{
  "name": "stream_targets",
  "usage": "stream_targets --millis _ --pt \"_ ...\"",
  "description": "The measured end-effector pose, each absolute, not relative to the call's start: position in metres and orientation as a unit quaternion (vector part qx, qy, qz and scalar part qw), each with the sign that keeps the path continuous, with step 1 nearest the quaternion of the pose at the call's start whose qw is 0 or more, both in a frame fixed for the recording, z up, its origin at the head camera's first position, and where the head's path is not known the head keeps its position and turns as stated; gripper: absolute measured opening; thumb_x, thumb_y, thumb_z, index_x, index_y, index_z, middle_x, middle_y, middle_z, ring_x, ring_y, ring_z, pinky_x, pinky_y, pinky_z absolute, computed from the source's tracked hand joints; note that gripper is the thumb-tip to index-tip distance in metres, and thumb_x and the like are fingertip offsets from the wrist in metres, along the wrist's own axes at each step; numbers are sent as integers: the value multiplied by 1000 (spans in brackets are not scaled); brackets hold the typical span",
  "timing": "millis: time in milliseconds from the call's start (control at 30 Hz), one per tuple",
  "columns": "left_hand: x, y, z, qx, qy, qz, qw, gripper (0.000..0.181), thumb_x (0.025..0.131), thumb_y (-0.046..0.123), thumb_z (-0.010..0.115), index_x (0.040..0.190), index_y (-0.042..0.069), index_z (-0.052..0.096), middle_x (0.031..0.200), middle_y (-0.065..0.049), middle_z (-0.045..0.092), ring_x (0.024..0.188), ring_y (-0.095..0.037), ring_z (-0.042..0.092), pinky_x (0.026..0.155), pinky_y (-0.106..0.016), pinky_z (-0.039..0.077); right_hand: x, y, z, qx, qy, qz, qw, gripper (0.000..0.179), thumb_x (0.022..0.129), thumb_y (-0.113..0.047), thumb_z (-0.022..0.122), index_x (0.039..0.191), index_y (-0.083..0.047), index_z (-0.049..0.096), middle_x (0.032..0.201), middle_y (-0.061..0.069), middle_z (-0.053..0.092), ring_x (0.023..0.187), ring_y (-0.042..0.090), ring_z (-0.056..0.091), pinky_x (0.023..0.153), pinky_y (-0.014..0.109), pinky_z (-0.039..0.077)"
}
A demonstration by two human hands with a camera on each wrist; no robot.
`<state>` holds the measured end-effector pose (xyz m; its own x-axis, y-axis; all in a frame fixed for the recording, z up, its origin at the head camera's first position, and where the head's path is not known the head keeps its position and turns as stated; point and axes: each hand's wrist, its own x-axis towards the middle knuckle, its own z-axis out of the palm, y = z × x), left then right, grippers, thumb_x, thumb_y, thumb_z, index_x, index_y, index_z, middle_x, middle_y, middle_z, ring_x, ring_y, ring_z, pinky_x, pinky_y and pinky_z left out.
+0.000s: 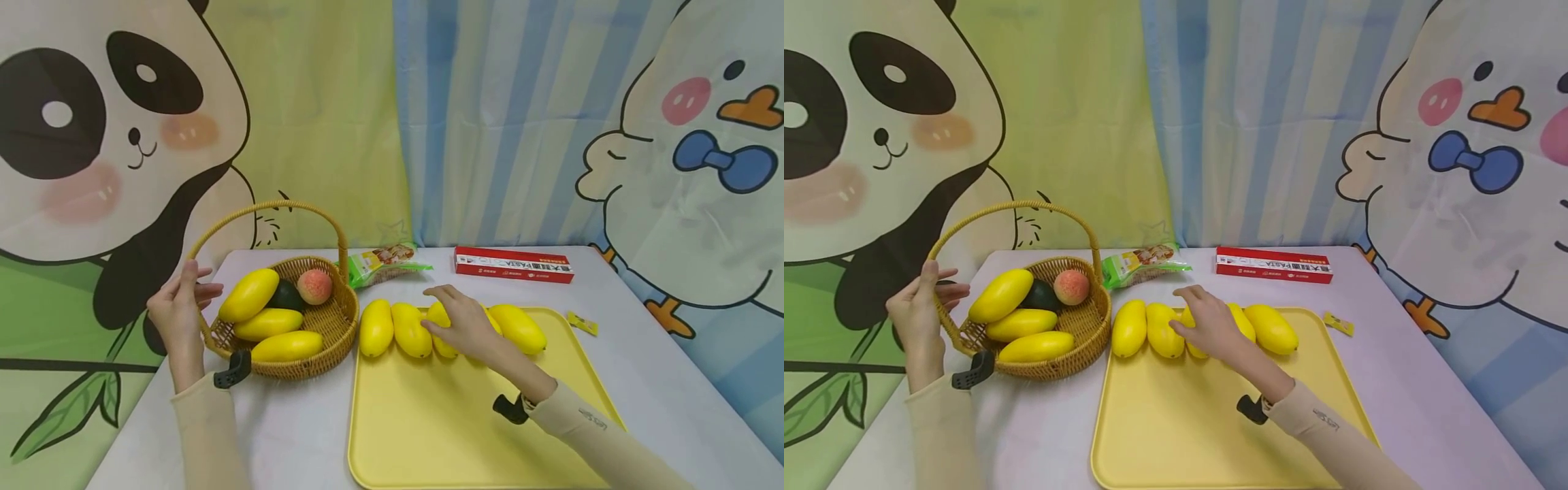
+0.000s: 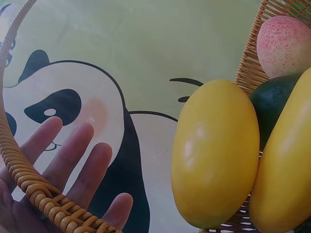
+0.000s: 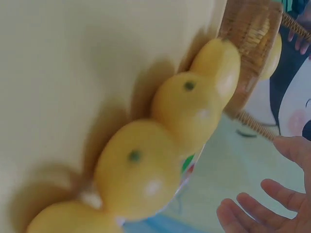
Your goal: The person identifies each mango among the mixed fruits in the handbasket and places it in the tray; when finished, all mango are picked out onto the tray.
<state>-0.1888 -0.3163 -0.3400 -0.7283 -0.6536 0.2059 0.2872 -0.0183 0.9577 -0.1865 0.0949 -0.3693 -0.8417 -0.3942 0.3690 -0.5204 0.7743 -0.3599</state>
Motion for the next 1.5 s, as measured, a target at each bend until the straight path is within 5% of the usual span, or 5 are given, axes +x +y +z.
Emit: stream_targets --millis 367,733,1100,1500 --pt "-187 -316 -339 149 -612 -701 334 41 84 43 70 92 3 76 61 3 69 55 -8 66 60 -18 50 -189 9 -364 316 -918 233 45 49 88 -30 70 130 -10 55 131 10 56 113 27 59 91 43 50" --pt "-188 -316 -339 143 -616 -698 336 40 84 43 70 92 4 76 61 2 69 55 -8 67 61 -18 50 -196 -54 -368 375 -904 204 28 49 89 -32 69 132 -12 55 130 6 55 113 18 56 88 28 50" --pt "-187 -316 -340 155 -619 -695 331 40 84 45 70 92 6 76 61 3 69 55 -8 66 62 -19 50 -205 -82 -383 366 -913 178 -33 51 91 -37 65 135 -14 53 132 7 55 111 18 59 81 29 51" --pt "-187 -316 -340 155 -629 -684 335 39 85 45 69 92 7 77 60 4 69 55 -7 66 61 -19 49 -212 -94 -386 387 -906 169 -40 49 88 -36 69 129 -10 60 126 6 63 108 15 60 79 25 49"
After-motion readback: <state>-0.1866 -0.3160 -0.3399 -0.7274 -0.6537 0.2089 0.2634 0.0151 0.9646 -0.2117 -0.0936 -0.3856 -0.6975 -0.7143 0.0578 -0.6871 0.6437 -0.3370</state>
